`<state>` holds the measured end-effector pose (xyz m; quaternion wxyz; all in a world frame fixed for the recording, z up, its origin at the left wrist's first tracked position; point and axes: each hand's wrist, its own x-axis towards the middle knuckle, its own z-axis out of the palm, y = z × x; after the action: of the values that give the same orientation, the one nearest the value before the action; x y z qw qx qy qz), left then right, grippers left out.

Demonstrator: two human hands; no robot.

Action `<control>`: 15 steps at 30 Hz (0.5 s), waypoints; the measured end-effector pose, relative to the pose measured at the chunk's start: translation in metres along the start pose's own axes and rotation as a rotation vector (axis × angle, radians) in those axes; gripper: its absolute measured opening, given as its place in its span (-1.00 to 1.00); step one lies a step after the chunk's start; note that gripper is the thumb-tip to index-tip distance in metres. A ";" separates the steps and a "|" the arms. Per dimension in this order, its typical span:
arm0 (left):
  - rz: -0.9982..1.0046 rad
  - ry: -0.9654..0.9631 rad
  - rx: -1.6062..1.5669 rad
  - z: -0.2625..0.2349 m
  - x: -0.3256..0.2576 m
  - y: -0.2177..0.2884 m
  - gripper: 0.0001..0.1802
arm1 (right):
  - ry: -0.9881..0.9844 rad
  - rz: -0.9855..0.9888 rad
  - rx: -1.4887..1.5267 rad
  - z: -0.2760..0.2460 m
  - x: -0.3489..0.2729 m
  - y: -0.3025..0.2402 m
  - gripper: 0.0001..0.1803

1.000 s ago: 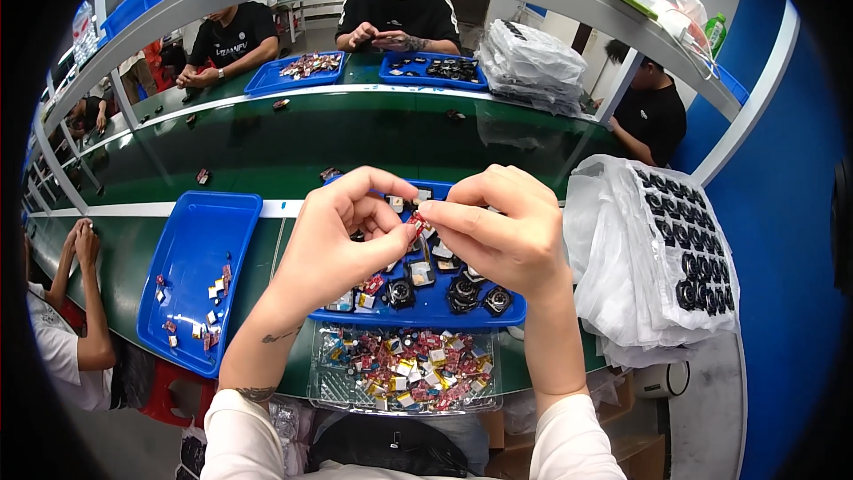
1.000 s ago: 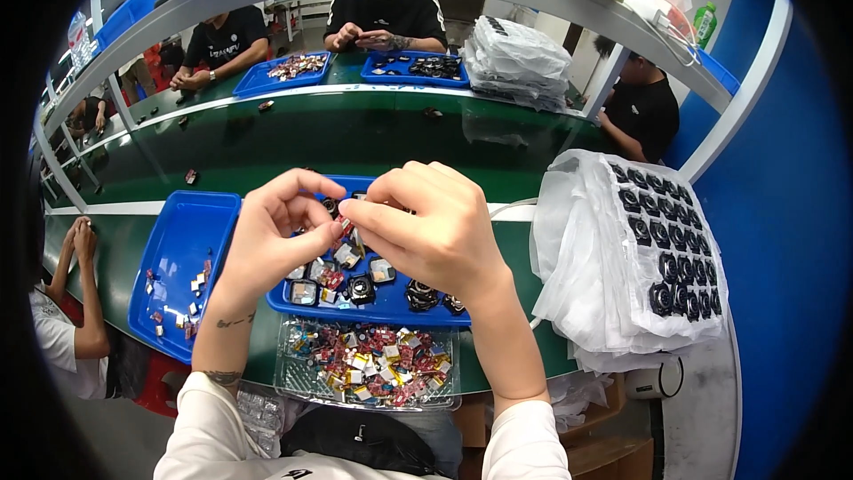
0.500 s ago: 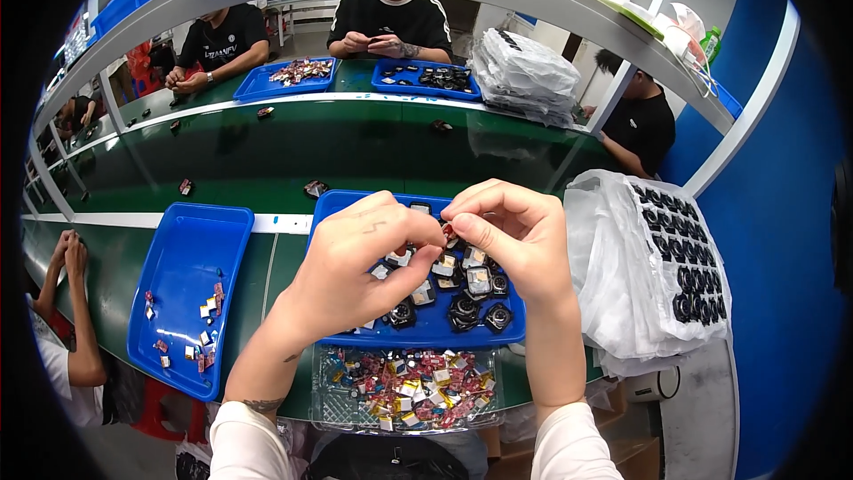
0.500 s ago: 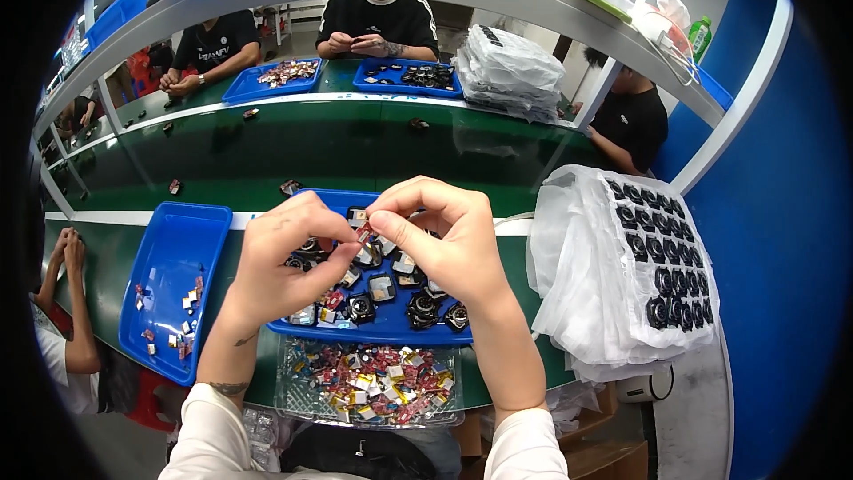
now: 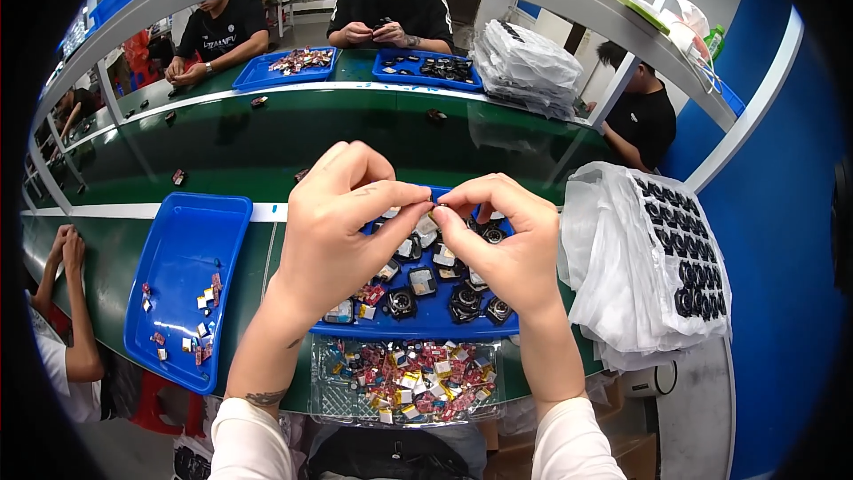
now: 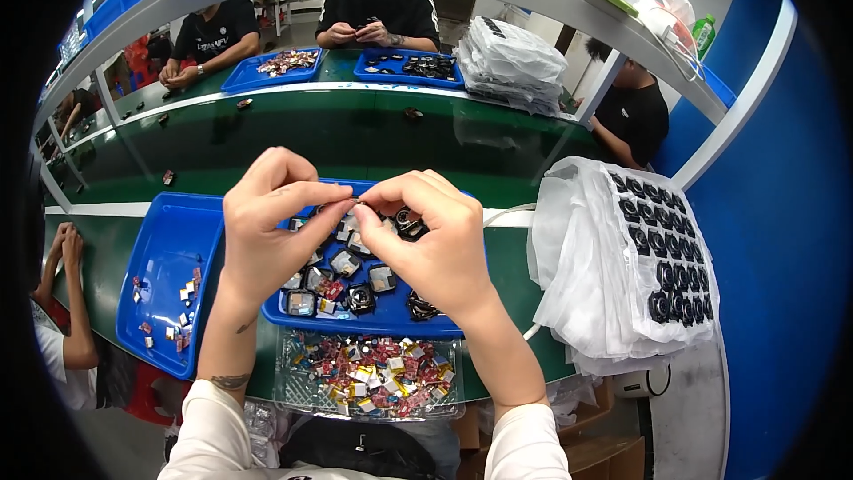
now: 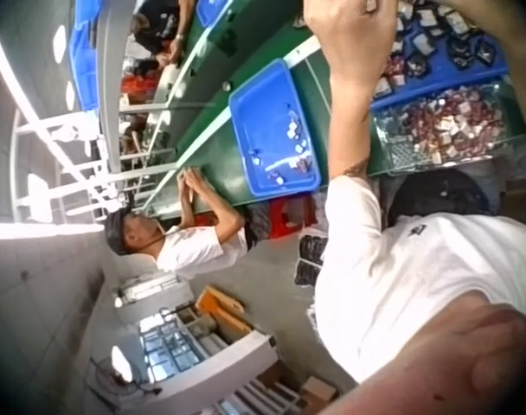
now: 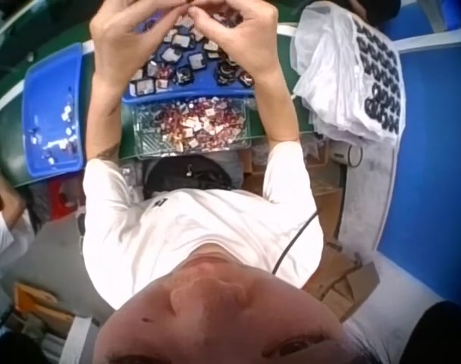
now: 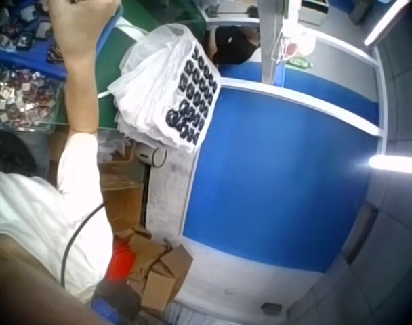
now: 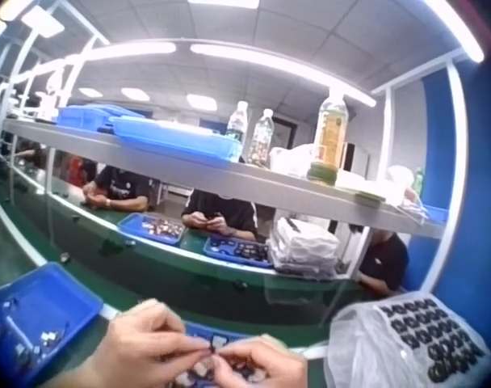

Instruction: The recorder is assembling small electronic camera modules by applying colorful labels or stickers to them while seated at a factory production line.

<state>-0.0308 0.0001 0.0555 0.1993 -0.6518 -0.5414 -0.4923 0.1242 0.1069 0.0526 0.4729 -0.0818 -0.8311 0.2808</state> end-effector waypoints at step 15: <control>-0.510 -0.304 -0.877 -0.001 0.000 -0.005 -0.92 | -0.091 0.284 0.734 -0.010 -0.002 0.012 -0.84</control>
<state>-0.0353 0.0006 0.0542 -0.2987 -0.5857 -0.4488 -0.6053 0.1326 0.1199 0.0487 0.3900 -0.0090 -0.6761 0.6251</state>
